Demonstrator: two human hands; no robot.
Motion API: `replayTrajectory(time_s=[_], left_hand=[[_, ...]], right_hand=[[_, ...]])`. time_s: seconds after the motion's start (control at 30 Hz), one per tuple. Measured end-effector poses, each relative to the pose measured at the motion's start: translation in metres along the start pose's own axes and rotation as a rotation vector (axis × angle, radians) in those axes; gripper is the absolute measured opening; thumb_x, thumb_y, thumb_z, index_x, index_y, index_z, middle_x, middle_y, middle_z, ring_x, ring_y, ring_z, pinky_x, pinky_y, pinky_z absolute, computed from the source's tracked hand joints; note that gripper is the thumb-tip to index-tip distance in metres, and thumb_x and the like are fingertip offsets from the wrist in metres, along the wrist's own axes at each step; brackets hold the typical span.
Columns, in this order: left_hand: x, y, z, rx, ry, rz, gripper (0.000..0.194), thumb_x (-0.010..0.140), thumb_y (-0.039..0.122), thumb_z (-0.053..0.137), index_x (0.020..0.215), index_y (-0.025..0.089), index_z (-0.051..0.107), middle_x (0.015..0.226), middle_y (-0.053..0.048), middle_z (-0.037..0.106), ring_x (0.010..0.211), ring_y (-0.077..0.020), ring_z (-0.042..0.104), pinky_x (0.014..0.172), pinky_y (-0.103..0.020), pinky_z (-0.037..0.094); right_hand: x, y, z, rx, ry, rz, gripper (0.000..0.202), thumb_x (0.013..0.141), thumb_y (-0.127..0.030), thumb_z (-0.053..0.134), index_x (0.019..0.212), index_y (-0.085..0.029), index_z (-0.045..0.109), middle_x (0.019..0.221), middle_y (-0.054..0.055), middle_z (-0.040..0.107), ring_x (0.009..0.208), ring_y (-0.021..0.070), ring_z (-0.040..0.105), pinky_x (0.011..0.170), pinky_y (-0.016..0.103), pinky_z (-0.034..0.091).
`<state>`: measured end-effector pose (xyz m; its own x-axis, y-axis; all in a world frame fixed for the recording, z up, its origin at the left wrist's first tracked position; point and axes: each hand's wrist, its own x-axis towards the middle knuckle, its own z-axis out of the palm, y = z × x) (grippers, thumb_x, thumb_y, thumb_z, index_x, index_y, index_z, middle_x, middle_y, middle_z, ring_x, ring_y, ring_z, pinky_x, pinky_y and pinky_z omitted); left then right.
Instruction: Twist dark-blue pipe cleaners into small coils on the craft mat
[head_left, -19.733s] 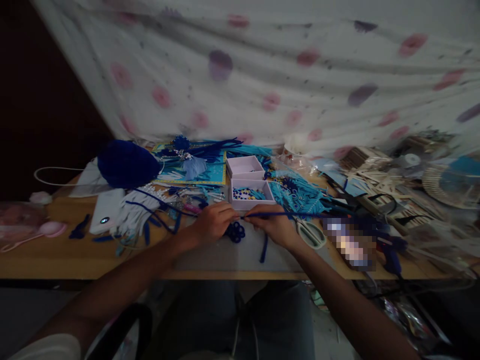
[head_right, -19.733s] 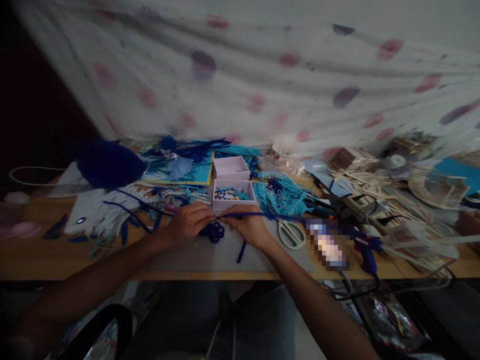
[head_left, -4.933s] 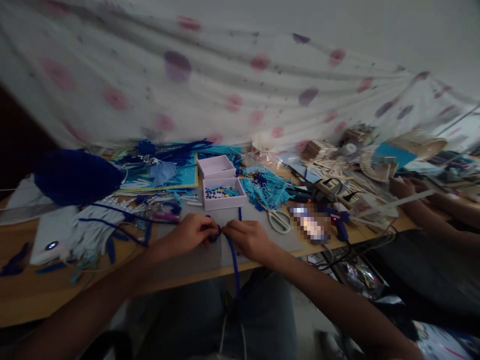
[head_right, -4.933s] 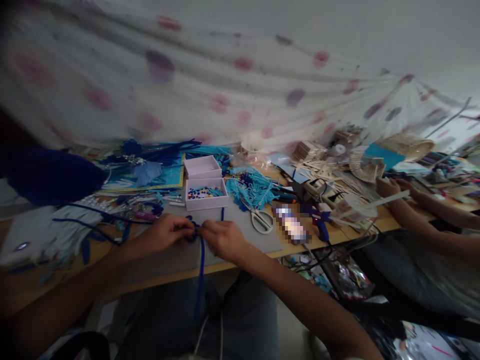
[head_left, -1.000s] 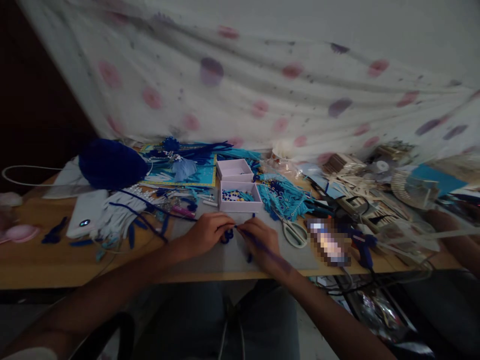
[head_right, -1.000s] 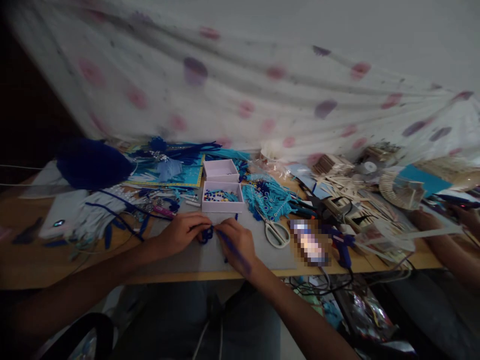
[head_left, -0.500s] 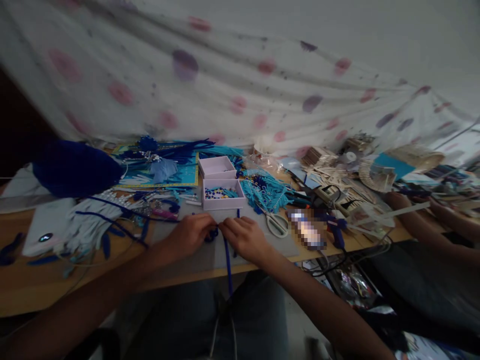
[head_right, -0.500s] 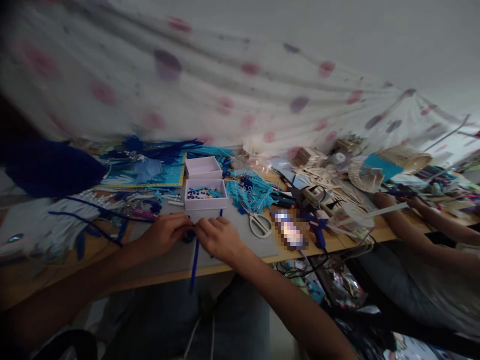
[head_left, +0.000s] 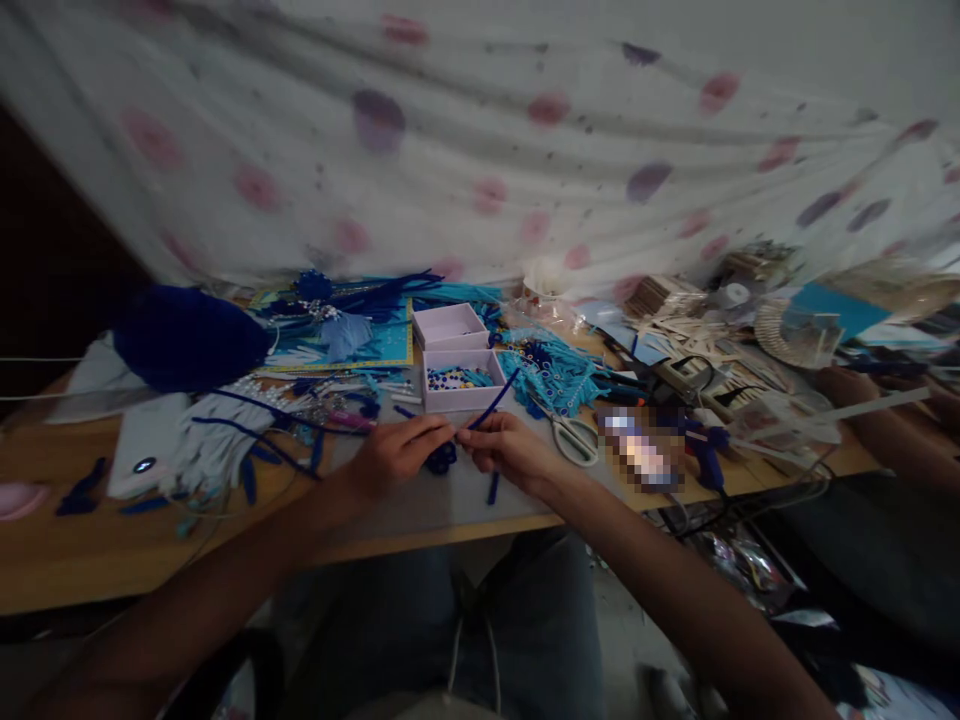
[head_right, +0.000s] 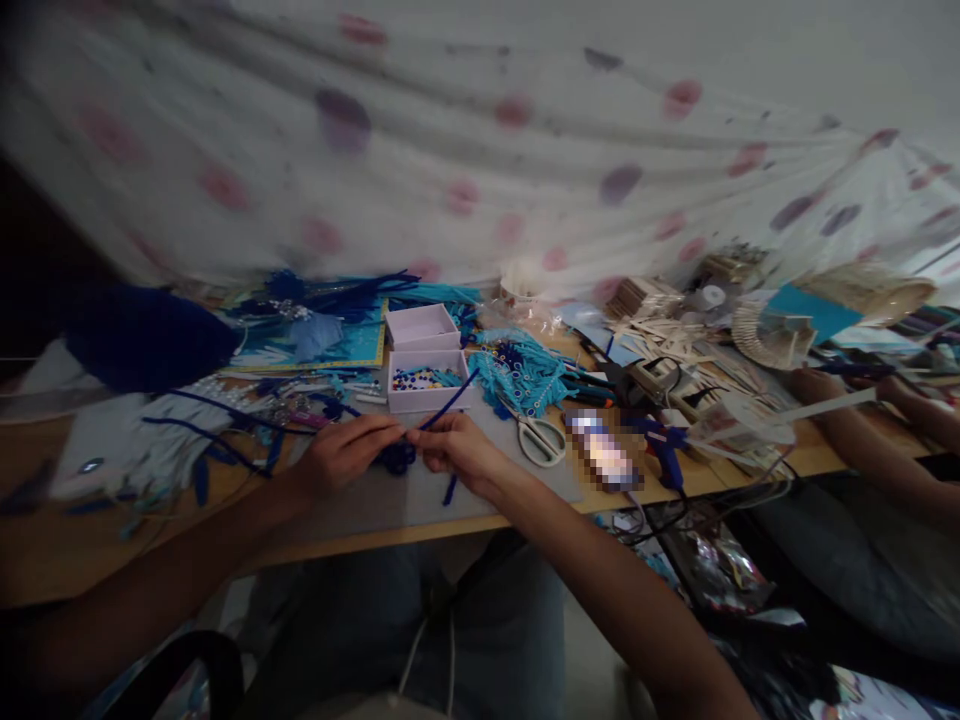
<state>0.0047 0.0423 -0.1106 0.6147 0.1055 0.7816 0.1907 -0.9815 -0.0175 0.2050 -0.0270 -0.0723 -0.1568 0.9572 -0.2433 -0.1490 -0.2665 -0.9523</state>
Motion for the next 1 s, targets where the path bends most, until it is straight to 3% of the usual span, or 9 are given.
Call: replayTrajectory(time_s=[0.17,0.33,0.43,0.5,0.6,0.7,0.8,0.9,1.0], left_hand=[[0.001,-0.004,0.001,-0.108,-0.096,-0.057,0.029,0.101,0.018,0.044,0.108,0.017,0.072,0.101,-0.009,0.076,0.086,-0.0150,0.073,0.075,-0.023,0.058],[0.017,0.007,0.004,-0.551,-0.247,-0.673,0.022,0.097,0.024,0.053,0.088,0.014,0.071,0.073,-0.005,0.072,0.067,-0.0163,0.070,0.064,-0.025,0.055],[0.023,0.010,0.004,-0.789,-0.383,-0.927,0.020,0.094,0.027,0.058,0.084,0.013,0.068,0.062,-0.002,0.068,0.054,-0.0162,0.067,0.052,-0.024,0.051],[0.021,0.010,0.004,-0.744,-0.379,-0.888,0.020,0.094,0.028,0.058,0.085,0.013,0.068,0.066,-0.003,0.069,0.058,-0.0167,0.068,0.055,-0.024,0.052],[0.013,0.008,0.005,-0.434,-0.230,-0.556,0.021,0.098,0.027,0.053,0.100,0.015,0.071,0.089,-0.008,0.074,0.083,-0.0188,0.072,0.074,-0.029,0.059],[0.002,0.004,0.007,-0.186,-0.129,-0.203,0.027,0.101,0.022,0.046,0.116,0.018,0.068,0.109,-0.010,0.072,0.100,-0.0178,0.070,0.084,-0.028,0.059],[-0.004,0.000,0.008,-0.120,-0.138,-0.082,0.032,0.101,0.017,0.041,0.121,0.018,0.067,0.110,-0.010,0.072,0.099,-0.0159,0.070,0.082,-0.023,0.059],[-0.002,-0.002,0.007,-0.188,-0.163,-0.130,0.031,0.101,0.018,0.041,0.112,0.017,0.070,0.105,-0.010,0.072,0.094,-0.0165,0.071,0.077,-0.024,0.059],[0.009,0.001,0.003,-0.402,-0.239,-0.352,0.028,0.099,0.019,0.045,0.095,0.015,0.072,0.087,-0.008,0.072,0.079,-0.0162,0.071,0.072,-0.025,0.057]], right_hand=[[-0.003,0.005,-0.004,-0.267,0.029,-0.144,0.040,0.076,-0.055,0.075,0.066,-0.018,0.063,0.055,-0.003,0.052,0.045,0.0090,0.042,0.045,0.023,0.033],[-0.018,0.015,-0.013,-1.382,0.157,-0.840,0.024,0.101,-0.023,0.049,0.103,-0.017,0.072,0.089,0.010,0.070,0.070,0.0165,0.061,0.062,0.029,0.046],[-0.024,0.020,-0.016,-1.608,0.093,-1.024,0.028,0.101,-0.016,0.045,0.111,-0.015,0.071,0.094,0.012,0.073,0.070,0.0168,0.061,0.062,0.030,0.045],[-0.022,0.022,-0.015,-1.388,0.164,-0.968,0.028,0.101,-0.020,0.046,0.107,-0.017,0.073,0.094,0.011,0.074,0.073,0.0176,0.063,0.063,0.030,0.046],[-0.014,0.020,-0.010,-0.791,0.310,-0.625,0.024,0.094,-0.038,0.060,0.088,-0.019,0.075,0.077,0.006,0.072,0.062,0.0167,0.062,0.057,0.028,0.046],[-0.009,0.010,-0.005,-0.341,0.241,-0.195,0.036,0.073,-0.052,0.079,0.067,-0.018,0.070,0.051,-0.002,0.059,0.041,0.0113,0.049,0.043,0.025,0.037],[-0.009,0.005,-0.004,-0.170,0.147,0.003,0.043,0.062,-0.055,0.085,0.060,-0.016,0.066,0.048,-0.003,0.056,0.037,0.0087,0.045,0.040,0.023,0.032],[-0.010,0.007,-0.004,-0.328,0.187,-0.124,0.039,0.073,-0.054,0.078,0.066,-0.017,0.069,0.052,-0.001,0.060,0.041,0.0102,0.049,0.041,0.023,0.034],[-0.014,0.010,-0.009,-0.837,0.240,-0.577,0.027,0.094,-0.037,0.062,0.083,-0.017,0.075,0.072,0.005,0.071,0.059,0.0148,0.061,0.053,0.026,0.044]])
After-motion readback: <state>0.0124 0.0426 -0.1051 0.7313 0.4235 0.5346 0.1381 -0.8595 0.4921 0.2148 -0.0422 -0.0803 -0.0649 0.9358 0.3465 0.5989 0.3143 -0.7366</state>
